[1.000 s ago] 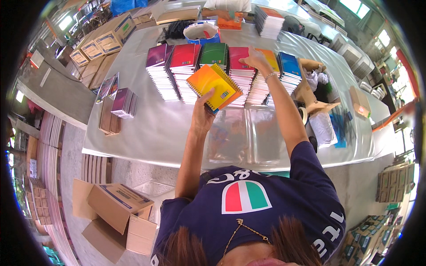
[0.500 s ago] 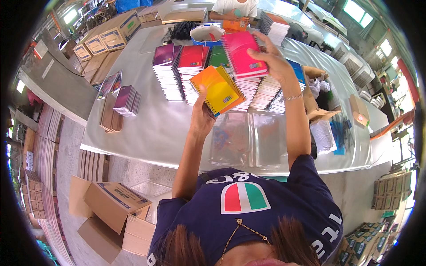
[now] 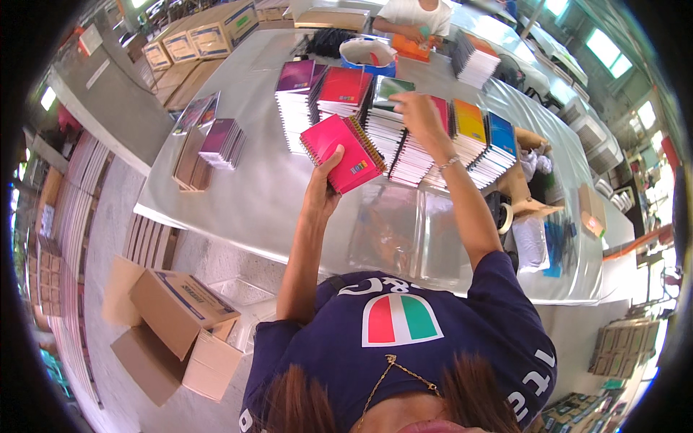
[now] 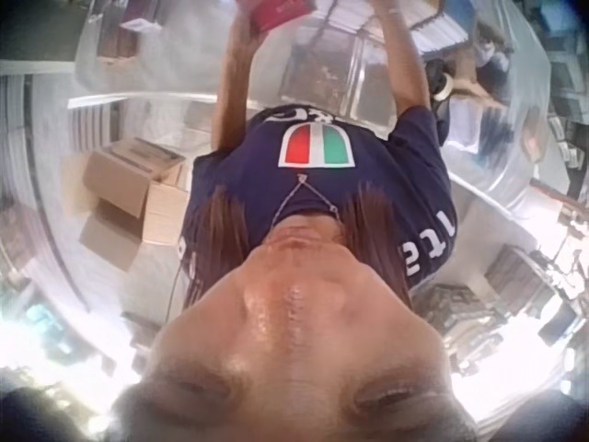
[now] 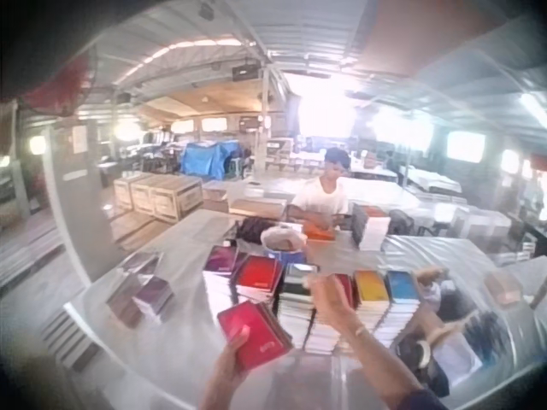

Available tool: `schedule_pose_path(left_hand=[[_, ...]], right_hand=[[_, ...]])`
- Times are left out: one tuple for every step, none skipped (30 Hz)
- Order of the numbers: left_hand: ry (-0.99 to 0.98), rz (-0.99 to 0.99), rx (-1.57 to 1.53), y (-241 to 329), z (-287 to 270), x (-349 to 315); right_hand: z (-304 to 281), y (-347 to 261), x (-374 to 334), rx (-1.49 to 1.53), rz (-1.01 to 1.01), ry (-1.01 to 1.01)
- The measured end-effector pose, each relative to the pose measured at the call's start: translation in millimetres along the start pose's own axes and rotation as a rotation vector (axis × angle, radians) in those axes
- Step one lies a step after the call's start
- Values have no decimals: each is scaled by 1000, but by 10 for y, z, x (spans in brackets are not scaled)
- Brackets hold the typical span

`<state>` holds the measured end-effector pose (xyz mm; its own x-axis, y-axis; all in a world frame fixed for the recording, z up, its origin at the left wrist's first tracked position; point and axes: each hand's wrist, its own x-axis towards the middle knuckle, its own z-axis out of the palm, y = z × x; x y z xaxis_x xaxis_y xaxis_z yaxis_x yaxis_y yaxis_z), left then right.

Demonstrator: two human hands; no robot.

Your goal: The person repeatedly selects small spiral-bound notebooks from stacks on a table, places them into clear plastic bags, and seals the bags with adhesive tape. The process is repeated multiple times with different colored notebooks.

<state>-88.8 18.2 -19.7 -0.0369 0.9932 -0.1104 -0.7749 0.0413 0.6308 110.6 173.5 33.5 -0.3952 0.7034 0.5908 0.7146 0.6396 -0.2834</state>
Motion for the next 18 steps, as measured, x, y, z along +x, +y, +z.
schedule_pose_path(left_hand=[[-6, -7, 1, -6, -15, 2], [-24, 7, -15, 25, -37, -18], [-42, 26, -32, 77, -51, -49], [-71, 36, -45, 117, -44, -67], [-84, 28, -58, 151, -40, -80], [-96, 21, -71, 184, -38, -94], [-114, 9, -80, 218, -37, -101], [-140, -58, -134, 259, -58, -115], [-164, -124, -188, 307, -92, -135], [-186, -191, -239, 341, -127, -158], [-200, -203, -232, 356, -162, -171], [-212, -215, -224, 369, -206, -181], [-224, -229, -217, 379, -239, -210], [-160, -157, -56, 425, -177, -266], [-120, -189, -44, 435, -140, -272], [-77, -213, -31, 445, -110, -270], [-33, -231, -22, 466, -113, -263], [-49, -239, -96, 480, -150, -246]], right_hand=[[-62, 12, 3, 18, -17, 72], [-176, -129, 35, 66, 50, 114], [-362, -339, 57, 116, 113, 154], [-418, -386, 79, 301, 137, 159], [-473, -431, 104, 486, 162, 167], [-475, -403, 143, 814, 135, 127], [-484, -375, 179, 1139, 108, 88], [-473, -378, 219, 1369, 7, -36], [-432, -411, 252, 1365, -16, -140], [-392, -537, 286, 1362, -37, -243], [-346, -627, 317, 1358, -59, -347], [-243, -617, 377, 1175, -204, -407], [-113, -617, 441, 932, -243, -376], [34, -591, 495, 683, -271, -338], [201, -549, 527, 433, -295, -300], [454, -472, 514, 327, -226, -213], [551, -470, 476, 242, -217, -212], [617, -445, 415, 155, -205, -210]])
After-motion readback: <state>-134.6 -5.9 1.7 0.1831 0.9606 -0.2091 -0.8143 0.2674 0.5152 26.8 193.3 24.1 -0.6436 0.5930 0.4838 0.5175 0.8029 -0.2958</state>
